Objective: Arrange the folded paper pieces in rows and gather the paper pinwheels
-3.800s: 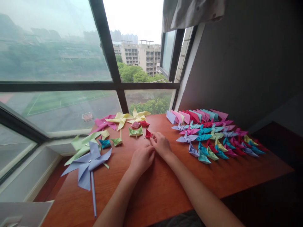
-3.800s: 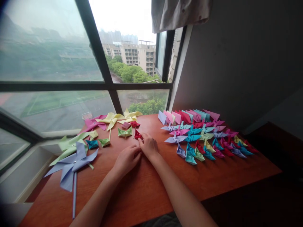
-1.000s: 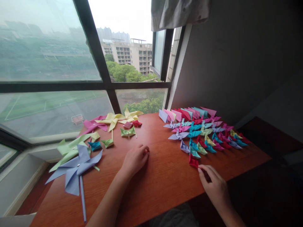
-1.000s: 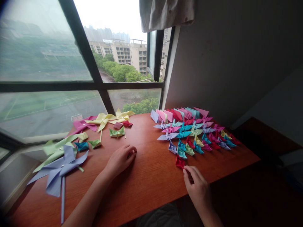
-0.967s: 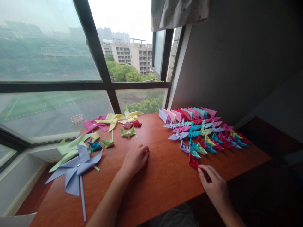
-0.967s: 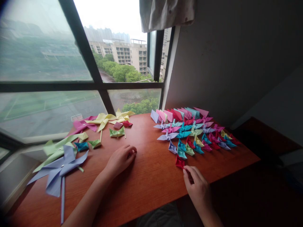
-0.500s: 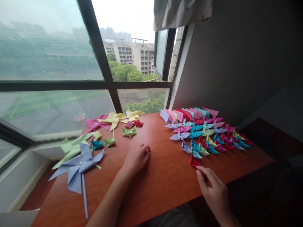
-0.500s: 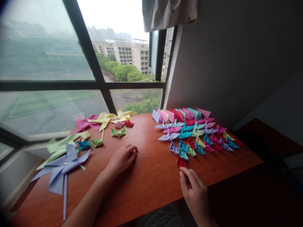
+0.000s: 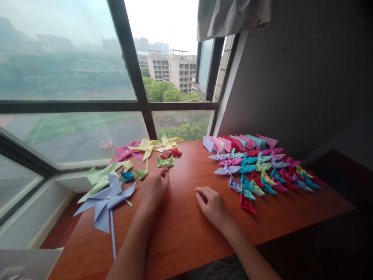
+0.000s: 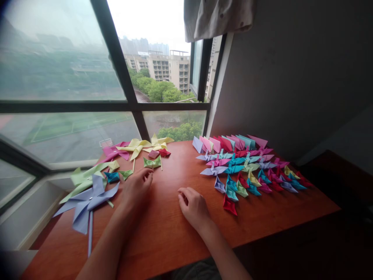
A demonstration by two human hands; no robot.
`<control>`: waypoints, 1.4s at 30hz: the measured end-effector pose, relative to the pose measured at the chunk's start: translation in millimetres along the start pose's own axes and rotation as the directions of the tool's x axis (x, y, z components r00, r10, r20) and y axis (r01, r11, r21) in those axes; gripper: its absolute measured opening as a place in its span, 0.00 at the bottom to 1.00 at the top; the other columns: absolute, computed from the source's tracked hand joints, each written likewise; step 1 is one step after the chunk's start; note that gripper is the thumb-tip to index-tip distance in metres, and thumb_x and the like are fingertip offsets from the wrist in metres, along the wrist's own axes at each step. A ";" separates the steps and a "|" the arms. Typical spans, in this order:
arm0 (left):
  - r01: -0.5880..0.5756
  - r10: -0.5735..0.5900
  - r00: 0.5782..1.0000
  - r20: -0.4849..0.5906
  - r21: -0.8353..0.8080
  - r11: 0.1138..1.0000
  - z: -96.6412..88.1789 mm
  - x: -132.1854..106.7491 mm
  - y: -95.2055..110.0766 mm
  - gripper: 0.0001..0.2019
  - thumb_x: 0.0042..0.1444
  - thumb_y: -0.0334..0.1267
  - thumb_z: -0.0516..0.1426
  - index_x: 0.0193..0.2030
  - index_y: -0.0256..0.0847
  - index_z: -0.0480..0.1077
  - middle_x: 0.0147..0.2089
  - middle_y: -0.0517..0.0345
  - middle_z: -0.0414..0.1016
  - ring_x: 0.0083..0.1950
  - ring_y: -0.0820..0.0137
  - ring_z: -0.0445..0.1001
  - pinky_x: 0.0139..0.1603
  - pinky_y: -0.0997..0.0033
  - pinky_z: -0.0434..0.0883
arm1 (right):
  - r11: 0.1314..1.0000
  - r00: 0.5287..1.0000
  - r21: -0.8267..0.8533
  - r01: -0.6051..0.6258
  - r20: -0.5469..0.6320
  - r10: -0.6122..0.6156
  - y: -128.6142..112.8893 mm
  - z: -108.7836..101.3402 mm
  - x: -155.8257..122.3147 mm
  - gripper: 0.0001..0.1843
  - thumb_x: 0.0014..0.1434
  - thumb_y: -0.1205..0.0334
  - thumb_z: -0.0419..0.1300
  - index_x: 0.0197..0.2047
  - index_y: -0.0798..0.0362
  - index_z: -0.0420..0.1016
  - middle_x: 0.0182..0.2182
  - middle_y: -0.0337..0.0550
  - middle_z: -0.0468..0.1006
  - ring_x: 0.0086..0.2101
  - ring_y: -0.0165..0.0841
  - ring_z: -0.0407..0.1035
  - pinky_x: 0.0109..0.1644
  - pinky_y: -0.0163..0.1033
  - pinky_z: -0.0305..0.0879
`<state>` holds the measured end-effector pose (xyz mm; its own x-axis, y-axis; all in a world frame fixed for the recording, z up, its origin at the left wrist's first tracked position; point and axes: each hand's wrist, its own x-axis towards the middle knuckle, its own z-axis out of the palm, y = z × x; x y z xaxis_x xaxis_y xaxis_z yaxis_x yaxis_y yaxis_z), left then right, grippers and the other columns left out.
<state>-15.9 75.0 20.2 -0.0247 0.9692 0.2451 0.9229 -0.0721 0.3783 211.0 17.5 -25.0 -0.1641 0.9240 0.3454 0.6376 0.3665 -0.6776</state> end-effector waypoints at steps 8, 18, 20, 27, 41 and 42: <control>0.420 -0.422 0.906 -0.041 0.220 0.880 -24.7 6.8 -34.0 0.20 0.61 0.49 0.49 0.52 0.43 0.73 0.40 0.46 0.81 0.43 0.50 0.78 0.38 0.60 0.69 | 0.998 0.999 0.057 0.025 -0.040 -0.023 11.2 4.7 -1.7 0.11 0.62 0.67 0.54 0.41 0.51 0.77 0.35 0.43 0.80 0.36 0.34 0.74 0.41 0.36 0.68; 0.318 -0.324 0.946 -0.017 0.246 0.916 -19.7 4.3 -32.2 0.17 0.61 0.49 0.50 0.40 0.42 0.75 0.39 0.47 0.81 0.41 0.55 0.79 0.37 0.64 0.68 | 0.999 0.998 0.006 0.038 -0.048 -0.038 8.2 3.6 -2.8 0.11 0.62 0.68 0.53 0.42 0.51 0.77 0.34 0.42 0.79 0.35 0.34 0.74 0.41 0.36 0.68; 0.308 -0.314 0.949 -0.014 0.245 0.919 -18.9 4.3 -32.6 0.17 0.61 0.49 0.50 0.41 0.42 0.75 0.39 0.47 0.81 0.40 0.55 0.79 0.36 0.65 0.68 | 0.999 0.998 0.008 0.040 -0.048 -0.039 7.7 3.2 -2.9 0.11 0.62 0.68 0.53 0.41 0.51 0.77 0.34 0.43 0.79 0.35 0.34 0.74 0.41 0.36 0.69; 0.330 -0.346 0.938 0.016 0.260 0.907 -15.6 5.7 -33.0 0.17 0.60 0.49 0.50 0.43 0.42 0.75 0.39 0.46 0.82 0.41 0.53 0.79 0.37 0.64 0.69 | 0.999 0.998 0.014 0.045 -0.040 -0.044 8.2 3.2 -2.6 0.11 0.63 0.68 0.53 0.40 0.51 0.77 0.33 0.43 0.79 0.35 0.34 0.74 0.40 0.36 0.68; 0.291 -0.309 0.949 0.065 0.196 0.936 -13.9 7.9 -31.3 0.15 0.59 0.45 0.51 0.44 0.42 0.76 0.42 0.47 0.82 0.45 0.53 0.79 0.39 0.65 0.70 | 0.999 0.999 0.014 0.043 -0.028 -0.043 6.7 1.7 -2.3 0.11 0.62 0.68 0.53 0.39 0.51 0.78 0.33 0.42 0.78 0.34 0.34 0.74 0.41 0.36 0.67; 0.285 -0.301 0.952 0.060 0.197 0.938 -13.6 7.7 -31.6 0.15 0.59 0.45 0.51 0.43 0.42 0.76 0.41 0.47 0.82 0.44 0.53 0.79 0.38 0.65 0.69 | 0.999 0.999 0.014 0.045 -0.028 -0.044 6.8 1.7 -2.3 0.11 0.62 0.68 0.53 0.39 0.51 0.78 0.33 0.42 0.79 0.34 0.34 0.74 0.41 0.36 0.68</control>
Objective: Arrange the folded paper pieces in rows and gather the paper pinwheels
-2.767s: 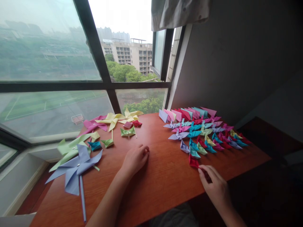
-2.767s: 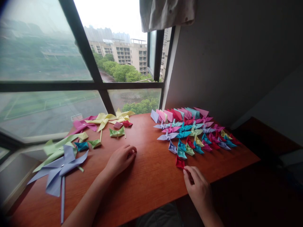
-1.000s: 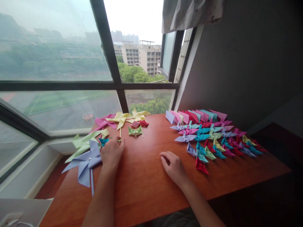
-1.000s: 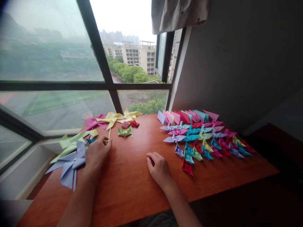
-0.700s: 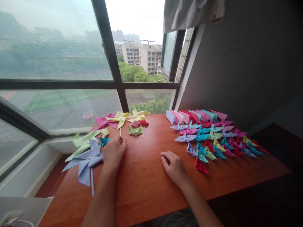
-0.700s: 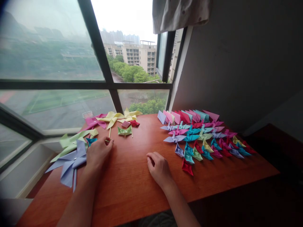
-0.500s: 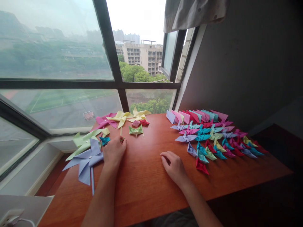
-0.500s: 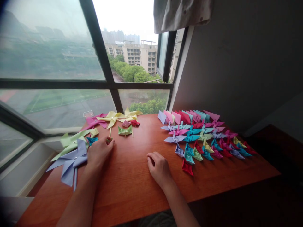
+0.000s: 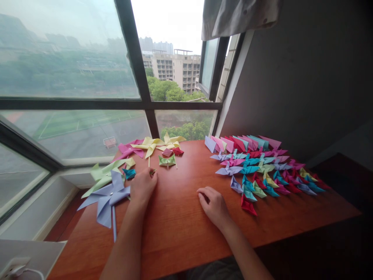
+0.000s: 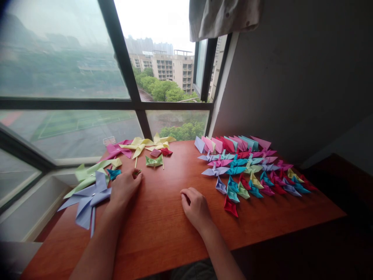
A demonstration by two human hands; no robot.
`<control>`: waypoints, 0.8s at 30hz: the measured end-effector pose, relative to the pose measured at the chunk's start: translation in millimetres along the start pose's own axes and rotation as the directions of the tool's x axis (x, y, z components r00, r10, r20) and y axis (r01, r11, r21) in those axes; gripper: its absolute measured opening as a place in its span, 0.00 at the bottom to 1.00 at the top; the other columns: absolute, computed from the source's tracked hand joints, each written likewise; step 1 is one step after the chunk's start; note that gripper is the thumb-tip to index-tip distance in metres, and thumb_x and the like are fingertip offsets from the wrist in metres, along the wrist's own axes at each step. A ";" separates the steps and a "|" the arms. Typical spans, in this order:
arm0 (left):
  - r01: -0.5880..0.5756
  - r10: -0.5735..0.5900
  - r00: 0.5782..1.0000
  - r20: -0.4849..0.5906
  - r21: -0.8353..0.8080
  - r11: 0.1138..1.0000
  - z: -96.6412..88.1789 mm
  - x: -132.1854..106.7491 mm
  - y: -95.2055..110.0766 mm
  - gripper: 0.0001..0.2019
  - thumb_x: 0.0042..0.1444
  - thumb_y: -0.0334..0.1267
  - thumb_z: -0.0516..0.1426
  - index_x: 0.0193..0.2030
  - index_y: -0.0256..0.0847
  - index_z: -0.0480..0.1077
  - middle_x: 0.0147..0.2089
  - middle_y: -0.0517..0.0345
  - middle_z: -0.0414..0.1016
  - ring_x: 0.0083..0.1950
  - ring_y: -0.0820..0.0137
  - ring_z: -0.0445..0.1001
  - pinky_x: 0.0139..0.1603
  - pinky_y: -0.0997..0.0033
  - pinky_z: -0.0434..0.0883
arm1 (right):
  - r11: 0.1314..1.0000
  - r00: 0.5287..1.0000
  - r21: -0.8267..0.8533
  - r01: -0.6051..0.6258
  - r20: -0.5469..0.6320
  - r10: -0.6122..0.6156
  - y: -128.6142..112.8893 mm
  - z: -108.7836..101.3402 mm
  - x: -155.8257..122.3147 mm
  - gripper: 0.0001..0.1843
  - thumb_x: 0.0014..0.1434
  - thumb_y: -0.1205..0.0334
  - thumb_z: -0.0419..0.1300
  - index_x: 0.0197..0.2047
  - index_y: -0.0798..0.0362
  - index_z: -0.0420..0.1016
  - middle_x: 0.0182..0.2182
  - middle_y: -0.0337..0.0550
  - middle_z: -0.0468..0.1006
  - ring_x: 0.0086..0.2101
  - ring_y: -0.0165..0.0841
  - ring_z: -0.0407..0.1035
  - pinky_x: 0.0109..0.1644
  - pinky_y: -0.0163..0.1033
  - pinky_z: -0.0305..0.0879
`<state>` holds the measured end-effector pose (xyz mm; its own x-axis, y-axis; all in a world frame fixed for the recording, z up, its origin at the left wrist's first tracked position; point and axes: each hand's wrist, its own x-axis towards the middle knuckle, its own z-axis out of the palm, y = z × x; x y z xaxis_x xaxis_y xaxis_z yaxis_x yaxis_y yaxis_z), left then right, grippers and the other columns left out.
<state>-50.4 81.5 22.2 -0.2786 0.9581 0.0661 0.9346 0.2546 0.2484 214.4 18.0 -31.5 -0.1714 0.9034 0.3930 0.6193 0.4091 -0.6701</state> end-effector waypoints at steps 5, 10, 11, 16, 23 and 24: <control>-0.017 0.017 0.999 -0.032 -0.003 1.000 1.4 0.1 -0.4 0.15 0.59 0.48 0.53 0.38 0.42 0.75 0.39 0.49 0.82 0.43 0.56 0.79 0.39 0.67 0.69 | 1.000 1.000 -0.004 0.003 -0.006 -0.003 -0.2 -0.2 0.2 0.12 0.62 0.67 0.53 0.39 0.50 0.78 0.32 0.43 0.79 0.34 0.33 0.73 0.40 0.36 0.68; -0.012 0.011 0.997 -0.076 -0.024 1.000 -0.8 -0.7 0.7 0.13 0.59 0.46 0.53 0.37 0.43 0.76 0.40 0.50 0.82 0.42 0.57 0.79 0.38 0.67 0.68 | 1.000 1.000 0.002 -0.010 0.010 0.010 -0.9 -1.0 0.1 0.11 0.63 0.67 0.53 0.39 0.50 0.78 0.33 0.42 0.79 0.35 0.34 0.74 0.40 0.36 0.67; -0.009 0.006 0.996 -0.094 -0.027 1.000 -1.7 -1.3 1.1 0.13 0.59 0.45 0.52 0.38 0.43 0.76 0.40 0.50 0.82 0.42 0.57 0.78 0.38 0.67 0.67 | 1.000 1.000 0.003 -0.012 0.011 0.012 -0.7 -0.9 0.0 0.11 0.63 0.67 0.53 0.39 0.50 0.77 0.33 0.42 0.79 0.35 0.34 0.74 0.40 0.36 0.67; -0.075 0.062 0.978 -0.201 -0.055 0.996 -4.3 -6.4 6.4 0.12 0.60 0.42 0.52 0.42 0.43 0.75 0.41 0.51 0.81 0.41 0.60 0.78 0.36 0.68 0.66 | 1.000 1.000 0.011 -0.003 0.006 0.003 0.0 0.2 0.1 0.11 0.63 0.67 0.53 0.39 0.51 0.78 0.33 0.43 0.79 0.35 0.34 0.74 0.41 0.36 0.68; -0.601 0.604 0.796 -0.042 -0.169 0.781 13.6 -26.4 39.9 0.09 0.63 0.35 0.52 0.37 0.44 0.74 0.41 0.55 0.78 0.37 0.68 0.75 0.36 0.73 0.65 | 0.991 0.990 0.118 -0.061 -0.119 0.075 -3.3 -4.7 0.8 0.12 0.64 0.63 0.53 0.43 0.52 0.77 0.36 0.45 0.80 0.34 0.34 0.74 0.39 0.36 0.70; -0.653 0.662 0.750 -0.014 -0.179 0.736 16.7 -30.4 46.0 0.09 0.63 0.34 0.52 0.37 0.44 0.74 0.41 0.55 0.78 0.37 0.69 0.75 0.37 0.73 0.66 | 0.988 0.983 0.133 -0.079 -0.155 0.099 -3.1 -5.5 0.6 0.12 0.65 0.61 0.53 0.44 0.52 0.77 0.37 0.46 0.80 0.34 0.34 0.74 0.38 0.36 0.70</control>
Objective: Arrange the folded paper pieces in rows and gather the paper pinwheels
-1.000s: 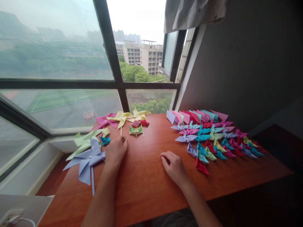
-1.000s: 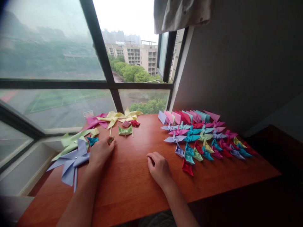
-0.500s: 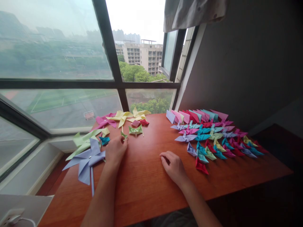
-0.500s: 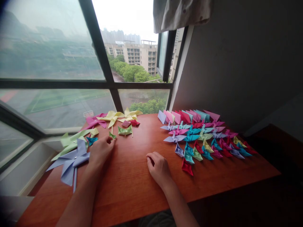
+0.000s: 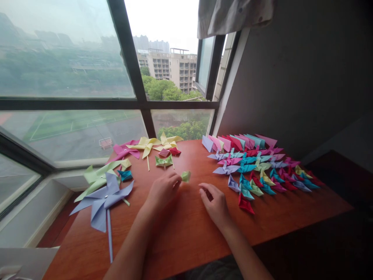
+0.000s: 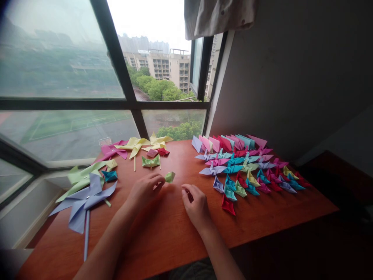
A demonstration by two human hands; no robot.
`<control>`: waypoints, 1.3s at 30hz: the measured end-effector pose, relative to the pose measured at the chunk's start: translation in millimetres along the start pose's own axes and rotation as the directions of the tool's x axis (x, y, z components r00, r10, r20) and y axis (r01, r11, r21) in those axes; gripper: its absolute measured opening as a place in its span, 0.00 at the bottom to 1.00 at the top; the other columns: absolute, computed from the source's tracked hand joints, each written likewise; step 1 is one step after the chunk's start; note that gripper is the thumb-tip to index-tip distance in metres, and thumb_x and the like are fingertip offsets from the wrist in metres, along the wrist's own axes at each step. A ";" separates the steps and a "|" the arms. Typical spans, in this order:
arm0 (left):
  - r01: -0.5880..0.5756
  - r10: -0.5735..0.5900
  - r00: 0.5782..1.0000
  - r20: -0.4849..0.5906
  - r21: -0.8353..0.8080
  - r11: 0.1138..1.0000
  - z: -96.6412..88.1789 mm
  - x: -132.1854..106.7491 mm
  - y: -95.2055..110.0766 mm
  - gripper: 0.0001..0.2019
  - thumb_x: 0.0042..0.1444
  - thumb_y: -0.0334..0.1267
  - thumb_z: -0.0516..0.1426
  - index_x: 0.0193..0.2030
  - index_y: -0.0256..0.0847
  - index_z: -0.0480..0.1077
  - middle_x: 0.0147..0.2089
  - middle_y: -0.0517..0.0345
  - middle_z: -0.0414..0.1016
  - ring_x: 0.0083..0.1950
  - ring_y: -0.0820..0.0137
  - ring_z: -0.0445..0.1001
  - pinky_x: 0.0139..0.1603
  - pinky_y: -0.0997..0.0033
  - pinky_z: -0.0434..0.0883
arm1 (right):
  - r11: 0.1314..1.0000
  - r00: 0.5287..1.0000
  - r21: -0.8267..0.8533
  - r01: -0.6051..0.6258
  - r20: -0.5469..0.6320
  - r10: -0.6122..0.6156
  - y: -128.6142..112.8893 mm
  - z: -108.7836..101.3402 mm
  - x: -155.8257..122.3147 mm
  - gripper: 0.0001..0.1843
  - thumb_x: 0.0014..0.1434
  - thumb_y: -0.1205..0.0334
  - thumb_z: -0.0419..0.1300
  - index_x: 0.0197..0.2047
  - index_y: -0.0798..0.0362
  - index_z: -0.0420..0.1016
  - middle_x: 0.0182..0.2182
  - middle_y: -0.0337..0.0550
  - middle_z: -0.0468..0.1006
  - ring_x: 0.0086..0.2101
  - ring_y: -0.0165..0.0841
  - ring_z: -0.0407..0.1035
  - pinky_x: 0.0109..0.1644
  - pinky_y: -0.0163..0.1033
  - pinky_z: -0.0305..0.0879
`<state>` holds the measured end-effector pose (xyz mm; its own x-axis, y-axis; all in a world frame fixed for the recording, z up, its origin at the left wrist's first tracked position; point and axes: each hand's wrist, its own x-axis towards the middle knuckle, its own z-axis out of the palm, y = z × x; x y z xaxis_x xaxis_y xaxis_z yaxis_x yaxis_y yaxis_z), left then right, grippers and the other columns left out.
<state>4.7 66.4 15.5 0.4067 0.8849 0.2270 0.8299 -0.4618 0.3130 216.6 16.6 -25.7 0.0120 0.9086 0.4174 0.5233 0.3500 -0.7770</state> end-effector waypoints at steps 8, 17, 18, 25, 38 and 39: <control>-0.221 0.225 0.960 0.168 -0.040 0.974 13.2 0.8 22.4 0.09 0.65 0.34 0.53 0.41 0.44 0.75 0.44 0.55 0.79 0.43 0.67 0.76 0.42 0.72 0.68 | 1.000 0.998 0.000 -0.011 -0.069 0.011 1.6 -1.3 -0.2 0.12 0.65 0.59 0.54 0.46 0.52 0.77 0.36 0.45 0.79 0.33 0.33 0.73 0.37 0.35 0.70; -0.175 0.185 0.981 0.057 -0.147 0.973 7.6 1.1 17.1 0.10 0.66 0.35 0.52 0.40 0.44 0.75 0.44 0.57 0.79 0.42 0.69 0.76 0.43 0.73 0.68 | 0.999 0.998 -0.031 -0.026 -0.052 0.025 1.8 -0.6 0.2 0.09 0.65 0.62 0.55 0.41 0.52 0.77 0.34 0.43 0.77 0.31 0.31 0.70 0.36 0.35 0.67; -0.173 0.182 0.982 0.044 -0.161 0.972 7.4 1.2 16.4 0.10 0.66 0.35 0.52 0.39 0.44 0.75 0.43 0.57 0.80 0.42 0.69 0.76 0.43 0.73 0.68 | 0.999 0.998 -0.032 -0.028 -0.054 0.026 2.6 -0.4 0.2 0.09 0.65 0.62 0.55 0.41 0.52 0.77 0.34 0.43 0.77 0.31 0.31 0.70 0.36 0.35 0.66; -0.191 0.187 0.982 -0.041 -0.246 0.950 7.4 2.0 10.5 0.08 0.62 0.31 0.54 0.38 0.42 0.75 0.41 0.57 0.80 0.39 0.71 0.76 0.38 0.76 0.69 | 1.000 0.997 -0.012 0.012 -0.081 -0.013 6.5 0.8 1.2 0.09 0.64 0.63 0.55 0.40 0.52 0.77 0.36 0.44 0.77 0.33 0.32 0.71 0.33 0.33 0.67; -0.178 0.159 0.984 -0.080 -0.389 0.904 5.4 2.9 4.5 0.07 0.61 0.30 0.55 0.37 0.41 0.75 0.40 0.56 0.80 0.34 0.74 0.74 0.33 0.78 0.70 | 0.995 0.995 0.030 0.092 -0.041 -0.091 -2.7 -2.2 -1.9 0.07 0.63 0.68 0.56 0.38 0.52 0.76 0.33 0.43 0.76 0.29 0.29 0.68 0.30 0.33 0.65; -0.184 0.155 0.983 -0.103 -0.410 0.893 4.8 3.1 4.1 0.07 0.61 0.30 0.55 0.37 0.41 0.75 0.39 0.55 0.80 0.33 0.74 0.74 0.33 0.78 0.70 | 0.995 0.995 0.028 0.095 -0.047 -0.094 -2.9 -2.7 -1.9 0.07 0.63 0.68 0.56 0.37 0.52 0.75 0.33 0.42 0.76 0.28 0.29 0.68 0.30 0.33 0.65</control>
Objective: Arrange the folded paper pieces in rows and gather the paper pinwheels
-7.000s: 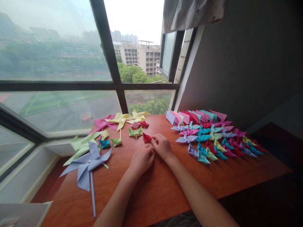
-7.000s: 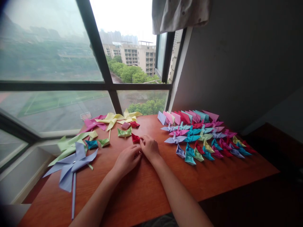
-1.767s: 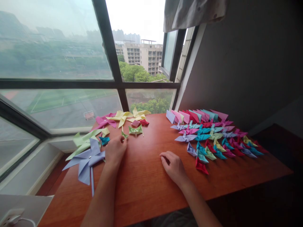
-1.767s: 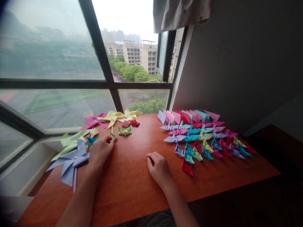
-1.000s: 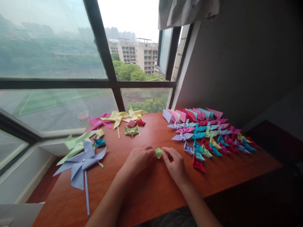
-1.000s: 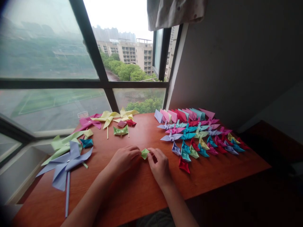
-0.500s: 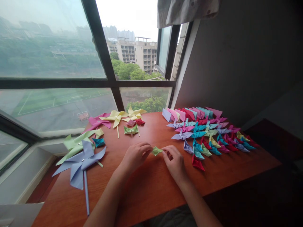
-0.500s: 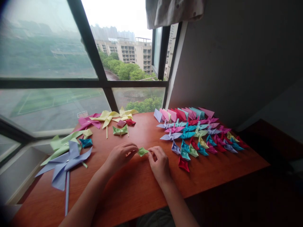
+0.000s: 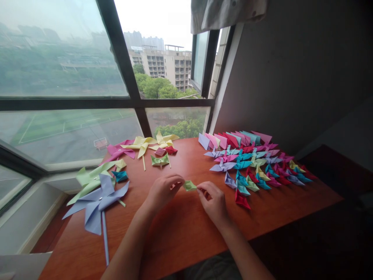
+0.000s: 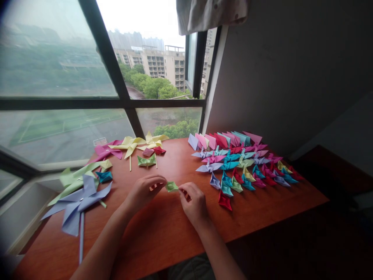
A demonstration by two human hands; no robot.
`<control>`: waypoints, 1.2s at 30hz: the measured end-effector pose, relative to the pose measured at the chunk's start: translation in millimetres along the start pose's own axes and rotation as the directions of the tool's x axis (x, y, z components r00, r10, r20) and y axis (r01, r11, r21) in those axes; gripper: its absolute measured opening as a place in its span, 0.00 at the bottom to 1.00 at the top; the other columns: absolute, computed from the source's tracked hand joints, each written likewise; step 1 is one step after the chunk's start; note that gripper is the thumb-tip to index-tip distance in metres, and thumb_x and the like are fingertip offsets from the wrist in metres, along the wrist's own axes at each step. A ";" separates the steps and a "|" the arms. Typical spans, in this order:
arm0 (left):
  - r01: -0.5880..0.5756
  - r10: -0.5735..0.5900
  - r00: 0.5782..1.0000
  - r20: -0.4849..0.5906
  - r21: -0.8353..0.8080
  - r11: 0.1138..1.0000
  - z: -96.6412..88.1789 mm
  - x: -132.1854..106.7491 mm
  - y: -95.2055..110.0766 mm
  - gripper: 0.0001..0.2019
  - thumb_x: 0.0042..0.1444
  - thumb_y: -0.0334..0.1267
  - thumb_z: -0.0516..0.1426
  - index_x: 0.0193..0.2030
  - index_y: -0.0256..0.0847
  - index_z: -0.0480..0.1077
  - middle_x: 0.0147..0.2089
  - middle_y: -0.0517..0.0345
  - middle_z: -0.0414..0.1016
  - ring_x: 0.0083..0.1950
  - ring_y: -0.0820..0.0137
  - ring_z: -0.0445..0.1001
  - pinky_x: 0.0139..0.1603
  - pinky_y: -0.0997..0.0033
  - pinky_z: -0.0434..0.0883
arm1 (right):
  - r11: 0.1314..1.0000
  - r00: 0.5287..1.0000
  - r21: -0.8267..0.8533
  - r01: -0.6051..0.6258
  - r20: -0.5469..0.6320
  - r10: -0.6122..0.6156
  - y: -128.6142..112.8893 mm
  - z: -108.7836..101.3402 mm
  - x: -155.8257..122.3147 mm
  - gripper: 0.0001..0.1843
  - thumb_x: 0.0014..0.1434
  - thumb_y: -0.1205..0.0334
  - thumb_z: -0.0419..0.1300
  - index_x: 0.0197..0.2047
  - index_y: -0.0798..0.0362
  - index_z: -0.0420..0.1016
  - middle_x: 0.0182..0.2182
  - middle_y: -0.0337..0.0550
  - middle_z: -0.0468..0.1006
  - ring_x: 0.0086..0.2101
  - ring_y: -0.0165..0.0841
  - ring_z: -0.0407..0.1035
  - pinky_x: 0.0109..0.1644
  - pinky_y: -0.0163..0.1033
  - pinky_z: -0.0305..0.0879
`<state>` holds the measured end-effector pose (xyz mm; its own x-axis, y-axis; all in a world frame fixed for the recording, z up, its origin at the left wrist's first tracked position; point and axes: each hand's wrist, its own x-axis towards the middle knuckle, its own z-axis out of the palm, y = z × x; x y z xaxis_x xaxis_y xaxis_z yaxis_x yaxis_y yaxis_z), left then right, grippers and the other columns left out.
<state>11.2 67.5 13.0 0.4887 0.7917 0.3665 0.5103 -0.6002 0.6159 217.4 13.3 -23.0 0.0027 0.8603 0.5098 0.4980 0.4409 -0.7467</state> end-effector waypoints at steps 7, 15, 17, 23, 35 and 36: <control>-0.012 -0.003 0.996 -0.092 -0.160 0.987 -2.0 2.6 6.9 0.06 0.61 0.30 0.56 0.37 0.39 0.75 0.36 0.55 0.79 0.31 0.75 0.72 0.30 0.79 0.69 | 0.999 0.995 0.012 0.029 -0.097 -0.028 -0.1 -5.1 -0.2 0.06 0.63 0.68 0.56 0.37 0.52 0.74 0.32 0.42 0.76 0.29 0.29 0.69 0.33 0.34 0.67; 0.035 -0.067 0.983 -0.169 -0.187 0.982 2.1 0.5 8.5 0.08 0.61 0.33 0.55 0.45 0.39 0.74 0.40 0.52 0.79 0.33 0.73 0.75 0.30 0.78 0.70 | 0.970 0.977 -0.208 0.124 -0.143 -0.155 -18.0 -37.0 -17.6 0.07 0.63 0.71 0.57 0.40 0.51 0.75 0.35 0.43 0.78 0.35 0.32 0.72 0.40 0.36 0.70; 0.079 -0.096 0.978 -0.183 -0.094 0.992 2.9 -0.7 5.6 0.09 0.61 0.33 0.55 0.45 0.39 0.74 0.39 0.53 0.80 0.32 0.73 0.75 0.30 0.76 0.70 | 0.953 0.969 -0.286 0.104 -0.186 -0.161 -23.0 -59.2 -24.4 0.07 0.62 0.70 0.58 0.41 0.51 0.75 0.36 0.44 0.78 0.36 0.32 0.73 0.42 0.36 0.70; 0.105 -0.116 0.993 0.033 0.252 0.962 8.2 -3.3 0.6 0.12 0.62 0.34 0.53 0.49 0.43 0.74 0.41 0.54 0.82 0.33 0.68 0.77 0.35 0.70 0.70 | 0.822 0.932 -0.568 -0.053 -0.323 -0.163 -7.4 -138.4 -49.2 0.05 0.63 0.62 0.60 0.41 0.52 0.77 0.38 0.44 0.80 0.37 0.34 0.75 0.45 0.37 0.69; 0.089 -0.142 0.979 0.148 0.315 0.945 10.6 -0.1 7.3 0.12 0.61 0.35 0.53 0.48 0.44 0.75 0.42 0.53 0.82 0.38 0.64 0.79 0.37 0.70 0.71 | 0.663 0.946 -0.725 -0.187 -0.316 -0.078 50.5 -164.2 -93.6 0.18 0.67 0.51 0.53 0.39 0.53 0.79 0.38 0.48 0.82 0.34 0.35 0.76 0.40 0.38 0.69; 0.090 -0.142 0.978 0.150 0.311 0.946 10.7 0.0 7.6 0.12 0.60 0.34 0.53 0.48 0.44 0.75 0.42 0.53 0.82 0.38 0.64 0.79 0.37 0.70 0.71 | 0.667 0.947 -0.721 -0.189 -0.314 -0.071 52.9 -162.2 -93.7 0.18 0.67 0.51 0.53 0.39 0.53 0.79 0.38 0.48 0.82 0.34 0.35 0.76 0.40 0.38 0.69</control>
<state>22.6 61.7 10.3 0.5118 0.8428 0.1666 0.7468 -0.5323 0.3987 384.1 -85.5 -41.0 0.2398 0.7028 0.6698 0.9566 -0.0533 -0.2866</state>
